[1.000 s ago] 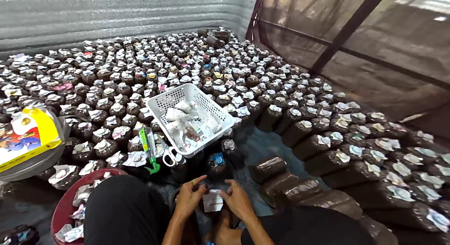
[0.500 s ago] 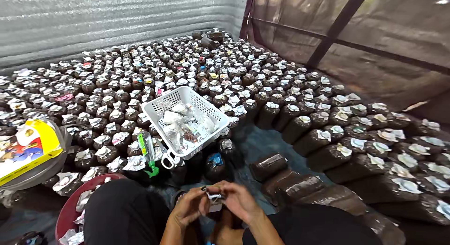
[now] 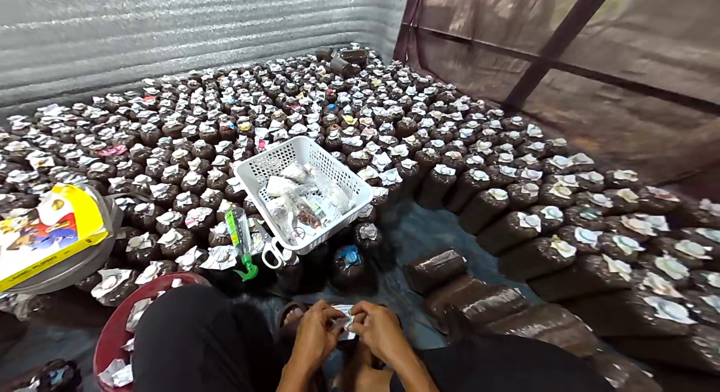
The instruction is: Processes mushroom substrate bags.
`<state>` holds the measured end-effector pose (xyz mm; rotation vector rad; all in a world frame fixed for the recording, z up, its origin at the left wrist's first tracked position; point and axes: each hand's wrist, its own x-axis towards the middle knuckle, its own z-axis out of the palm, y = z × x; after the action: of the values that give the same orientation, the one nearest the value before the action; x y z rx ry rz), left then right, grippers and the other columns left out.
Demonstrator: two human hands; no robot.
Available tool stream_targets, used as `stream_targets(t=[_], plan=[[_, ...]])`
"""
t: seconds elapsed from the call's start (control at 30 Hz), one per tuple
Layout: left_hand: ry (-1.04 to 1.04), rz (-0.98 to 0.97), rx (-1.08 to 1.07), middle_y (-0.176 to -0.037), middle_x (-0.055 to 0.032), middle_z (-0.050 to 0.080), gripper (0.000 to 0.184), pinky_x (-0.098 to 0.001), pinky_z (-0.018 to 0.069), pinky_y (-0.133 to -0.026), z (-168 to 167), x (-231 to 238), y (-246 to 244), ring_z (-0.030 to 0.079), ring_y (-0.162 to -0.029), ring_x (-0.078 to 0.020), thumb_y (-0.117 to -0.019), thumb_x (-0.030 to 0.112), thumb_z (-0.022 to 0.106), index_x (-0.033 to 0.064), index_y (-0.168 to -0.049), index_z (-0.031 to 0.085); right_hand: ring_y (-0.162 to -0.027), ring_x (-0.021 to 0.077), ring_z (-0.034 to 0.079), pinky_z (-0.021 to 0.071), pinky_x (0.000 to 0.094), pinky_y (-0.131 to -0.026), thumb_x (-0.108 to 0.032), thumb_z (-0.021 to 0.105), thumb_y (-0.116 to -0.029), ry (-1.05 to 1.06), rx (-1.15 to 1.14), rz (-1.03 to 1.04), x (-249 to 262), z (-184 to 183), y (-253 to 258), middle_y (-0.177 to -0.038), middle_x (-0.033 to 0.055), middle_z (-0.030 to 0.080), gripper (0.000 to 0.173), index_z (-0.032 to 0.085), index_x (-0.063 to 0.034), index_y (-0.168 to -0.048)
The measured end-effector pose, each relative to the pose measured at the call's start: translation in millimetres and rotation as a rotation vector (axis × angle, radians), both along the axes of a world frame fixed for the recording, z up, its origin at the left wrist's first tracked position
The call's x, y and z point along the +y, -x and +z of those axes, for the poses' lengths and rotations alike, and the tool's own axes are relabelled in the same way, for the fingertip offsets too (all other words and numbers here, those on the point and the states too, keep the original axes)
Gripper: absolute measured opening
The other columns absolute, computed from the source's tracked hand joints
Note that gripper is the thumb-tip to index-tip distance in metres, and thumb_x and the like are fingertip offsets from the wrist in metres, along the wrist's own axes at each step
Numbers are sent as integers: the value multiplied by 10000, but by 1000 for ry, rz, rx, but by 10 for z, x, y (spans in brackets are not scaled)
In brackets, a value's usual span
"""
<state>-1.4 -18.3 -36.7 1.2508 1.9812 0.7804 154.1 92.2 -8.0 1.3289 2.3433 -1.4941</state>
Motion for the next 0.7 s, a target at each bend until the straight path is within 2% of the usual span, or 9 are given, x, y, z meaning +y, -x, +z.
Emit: stream_targets(t=[0.07,0.17,0.43,0.7], plan=[[73,-32,117,-1137,-82,681,268,-387,568,-897,-28,-3,-98,677,-960,-193,-883,185,708,158,-1140,778,-1045,244,685,540,475,-952,-193,697,-936,-110,-130,101,-98,-7,56,-1136,85,715,311,696,-90,-1229],[39,-6,162,-1128,-95,679,241,-389,574,-874,-92,2,-121,679,-958,-206,-892,166,681,142,-1112,778,-1136,278,661,531,514,-951,-191,652,-963,-172,-234,176,-182,-35,135,-1269,98,671,329,662,-102,-1280],[10,45,80,-1094,-98,678,273,-322,570,-874,-157,3,-50,676,-927,-168,-865,114,695,121,-1127,770,-1088,297,683,551,508,-903,-205,635,-972,-257,-268,195,-253,-159,231,-1328,113,638,351,637,-95,-1306],[25,36,16,-1150,-128,654,387,-338,576,-902,-164,-32,-78,676,-989,-200,-811,2,695,83,-1187,724,-1037,276,691,549,497,-883,-284,662,-971,-225,-241,127,-258,-220,219,-1229,98,680,358,644,-104,-1279]])
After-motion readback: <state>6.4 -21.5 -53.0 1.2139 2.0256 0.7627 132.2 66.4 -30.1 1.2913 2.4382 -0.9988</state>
